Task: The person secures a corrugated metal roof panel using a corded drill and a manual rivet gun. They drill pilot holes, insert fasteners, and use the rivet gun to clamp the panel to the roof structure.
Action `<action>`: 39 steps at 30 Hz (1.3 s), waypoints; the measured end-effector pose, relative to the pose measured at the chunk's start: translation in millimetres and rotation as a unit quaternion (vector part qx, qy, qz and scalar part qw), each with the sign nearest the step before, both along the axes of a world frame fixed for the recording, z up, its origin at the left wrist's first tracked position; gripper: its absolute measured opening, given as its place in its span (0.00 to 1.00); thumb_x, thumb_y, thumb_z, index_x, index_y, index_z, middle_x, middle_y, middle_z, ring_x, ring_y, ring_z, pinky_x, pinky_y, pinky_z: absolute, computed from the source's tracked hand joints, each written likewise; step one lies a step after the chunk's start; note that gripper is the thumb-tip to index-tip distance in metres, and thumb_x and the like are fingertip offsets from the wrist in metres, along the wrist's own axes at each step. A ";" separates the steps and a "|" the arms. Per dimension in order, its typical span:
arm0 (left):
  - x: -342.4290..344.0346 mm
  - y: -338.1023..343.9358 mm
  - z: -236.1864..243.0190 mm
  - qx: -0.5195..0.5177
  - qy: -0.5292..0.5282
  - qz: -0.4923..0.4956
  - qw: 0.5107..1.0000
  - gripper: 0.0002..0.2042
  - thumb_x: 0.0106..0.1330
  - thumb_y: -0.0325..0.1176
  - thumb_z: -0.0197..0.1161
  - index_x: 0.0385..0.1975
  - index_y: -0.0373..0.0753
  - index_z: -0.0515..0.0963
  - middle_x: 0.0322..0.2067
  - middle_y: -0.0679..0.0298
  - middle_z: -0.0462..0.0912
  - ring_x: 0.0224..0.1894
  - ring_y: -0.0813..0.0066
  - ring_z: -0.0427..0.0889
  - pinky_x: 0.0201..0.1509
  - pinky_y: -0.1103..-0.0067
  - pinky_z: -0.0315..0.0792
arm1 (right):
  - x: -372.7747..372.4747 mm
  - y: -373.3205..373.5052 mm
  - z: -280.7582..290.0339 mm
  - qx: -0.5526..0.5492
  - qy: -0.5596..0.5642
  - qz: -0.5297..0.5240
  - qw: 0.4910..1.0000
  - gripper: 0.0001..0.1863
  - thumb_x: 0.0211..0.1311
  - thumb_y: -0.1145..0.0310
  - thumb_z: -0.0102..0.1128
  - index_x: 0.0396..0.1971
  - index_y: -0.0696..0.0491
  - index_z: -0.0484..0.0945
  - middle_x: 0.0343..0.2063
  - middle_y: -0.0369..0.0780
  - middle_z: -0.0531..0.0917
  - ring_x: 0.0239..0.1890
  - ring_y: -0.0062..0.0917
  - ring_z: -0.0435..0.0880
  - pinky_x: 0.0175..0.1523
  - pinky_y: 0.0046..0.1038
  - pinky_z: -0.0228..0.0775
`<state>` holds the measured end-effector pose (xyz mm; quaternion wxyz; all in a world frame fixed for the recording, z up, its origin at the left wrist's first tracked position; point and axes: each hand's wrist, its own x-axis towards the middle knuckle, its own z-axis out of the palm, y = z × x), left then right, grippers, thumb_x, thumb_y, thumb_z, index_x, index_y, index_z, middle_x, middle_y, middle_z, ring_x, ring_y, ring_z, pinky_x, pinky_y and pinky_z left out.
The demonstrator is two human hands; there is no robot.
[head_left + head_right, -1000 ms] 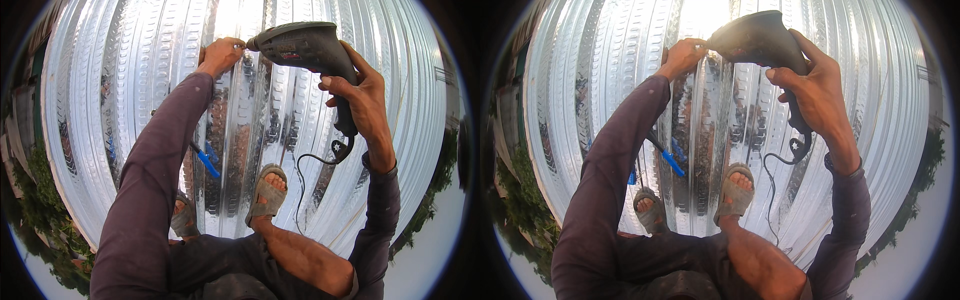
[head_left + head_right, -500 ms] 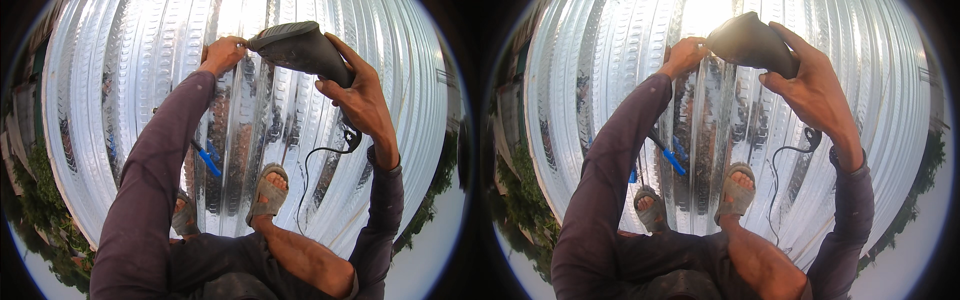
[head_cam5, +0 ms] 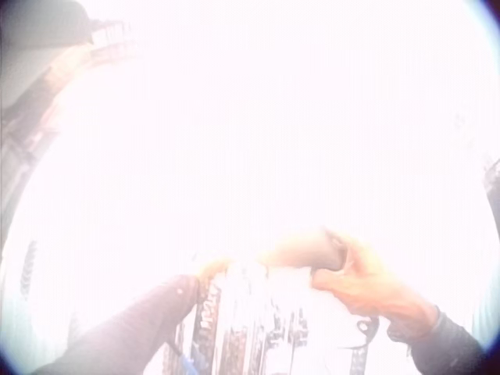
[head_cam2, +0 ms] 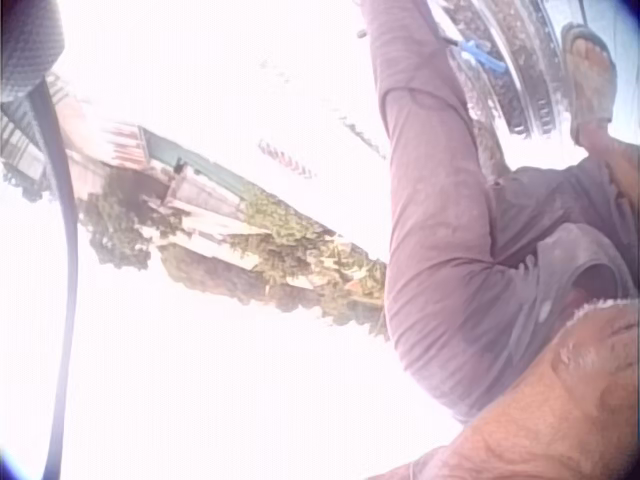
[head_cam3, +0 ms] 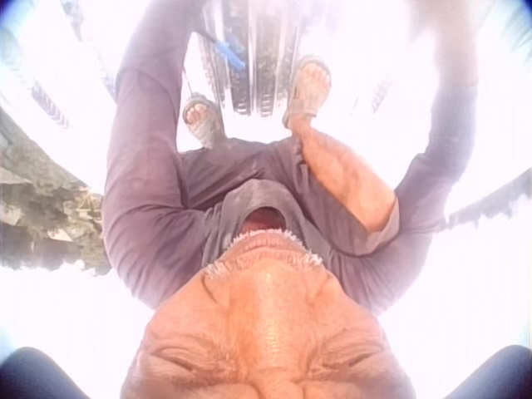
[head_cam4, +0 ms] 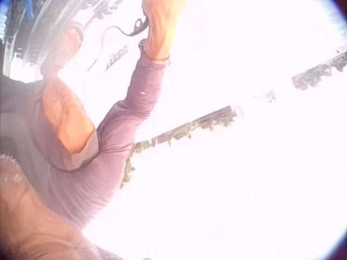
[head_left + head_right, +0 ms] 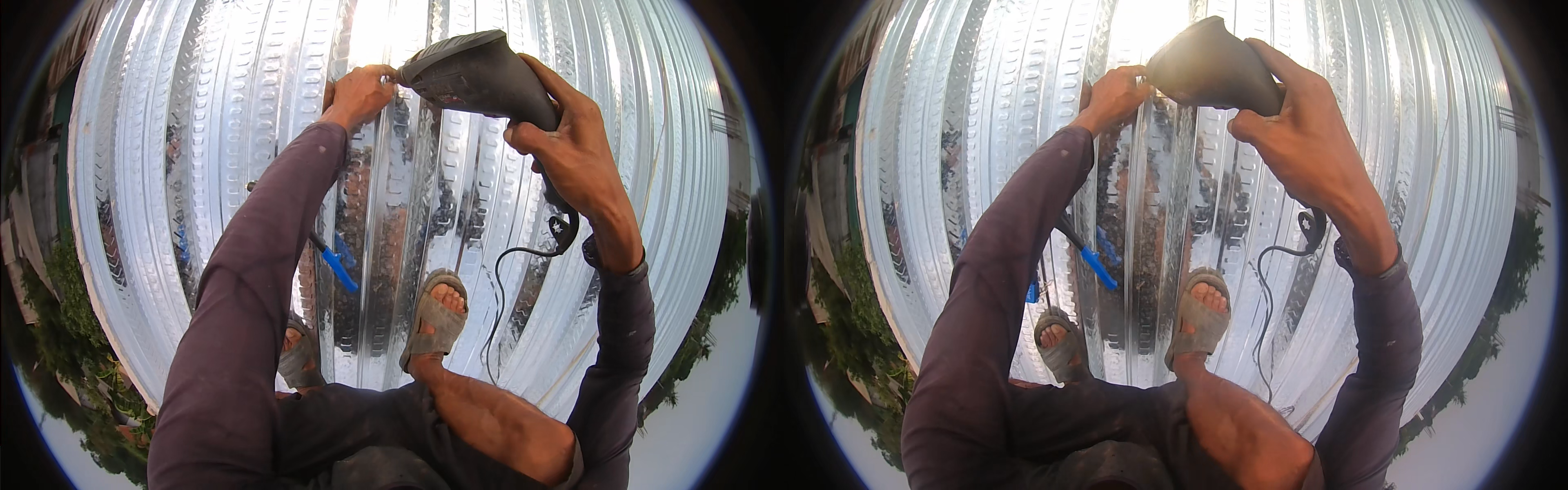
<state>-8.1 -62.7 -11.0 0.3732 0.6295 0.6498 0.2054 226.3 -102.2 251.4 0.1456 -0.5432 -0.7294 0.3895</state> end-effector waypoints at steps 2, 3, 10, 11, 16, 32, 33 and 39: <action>-7.4 2.0 -7.5 0.018 0.014 0.003 1.000 0.17 0.64 0.40 0.59 0.50 0.49 0.86 0.40 0.49 0.88 0.46 0.50 0.86 0.54 0.61 0.77 | -4.2 -2.0 6.6 -0.012 -0.003 -0.024 1.000 0.37 0.52 0.72 0.63 0.67 0.59 0.70 0.31 0.42 0.83 0.26 0.19 0.79 0.32 0.25 0.72; -5.6 2.4 -7.4 0.023 0.015 0.003 1.000 0.17 0.64 0.39 0.59 0.50 0.49 0.86 0.40 0.49 0.88 0.46 0.50 0.86 0.54 0.61 0.77 | -3.9 -2.3 9.8 -0.015 -0.010 -0.037 0.999 0.34 0.55 0.74 0.63 0.65 0.60 0.71 0.30 0.42 0.83 0.26 0.18 0.77 0.32 0.24 0.70; -7.3 7.8 -9.3 0.036 0.032 -0.019 0.999 0.18 0.64 0.40 0.60 0.52 0.47 0.84 0.42 0.50 0.88 0.46 0.49 0.86 0.54 0.62 0.77 | 3.4 3.1 5.4 0.001 0.020 -0.066 0.998 0.35 0.54 0.73 0.63 0.66 0.59 0.72 0.30 0.40 0.83 0.28 0.19 0.79 0.34 0.24 0.73; -5.8 9.5 -10.0 0.032 0.034 -0.031 0.998 0.18 0.65 0.42 0.61 0.53 0.46 0.84 0.43 0.50 0.88 0.46 0.49 0.86 0.54 0.62 0.76 | 4.6 1.4 8.4 -0.009 0.029 -0.072 0.997 0.35 0.54 0.73 0.64 0.66 0.60 0.72 0.30 0.41 0.83 0.28 0.19 0.79 0.34 0.24 0.73; 19.4 14.0 4.5 0.074 0.196 -0.142 0.967 0.09 0.69 0.33 0.55 0.43 0.38 0.77 0.30 0.48 0.87 0.33 0.50 0.88 0.38 0.60 0.79 | 27.5 -0.7 28.4 -0.046 0.046 -0.117 0.991 0.41 0.51 0.76 0.63 0.69 0.67 0.64 0.34 0.44 0.84 0.30 0.21 0.82 0.36 0.25 0.76; 20.9 39.3 -5.9 0.112 0.378 -0.383 0.835 0.09 0.63 0.37 0.60 0.27 0.39 0.81 0.25 0.56 0.87 0.28 0.62 0.88 0.31 0.66 0.76 | 143.1 -37.3 41.8 -0.054 0.195 -0.311 0.929 0.38 0.49 0.80 0.63 0.66 0.64 0.68 0.37 0.44 0.87 0.32 0.22 0.84 0.30 0.24 0.80; 20.3 37.2 -5.7 0.103 0.363 -0.353 0.856 0.09 0.62 0.37 0.60 0.26 0.39 0.81 0.25 0.55 0.87 0.29 0.61 0.88 0.31 0.65 0.76 | 152.3 -38.8 35.8 -0.057 0.199 -0.323 0.923 0.38 0.49 0.80 0.63 0.66 0.64 0.68 0.36 0.44 0.86 0.31 0.22 0.85 0.29 0.24 0.80; 28.9 41.0 -2.9 0.088 0.337 -0.305 0.887 0.11 0.60 0.38 0.61 0.29 0.36 0.80 0.26 0.54 0.87 0.30 0.54 0.88 0.34 0.61 0.78 | 191.3 -45.9 8.7 -0.072 0.218 -0.375 0.898 0.38 0.49 0.80 0.63 0.66 0.64 0.68 0.36 0.44 0.86 0.30 0.23 0.85 0.29 0.25 0.81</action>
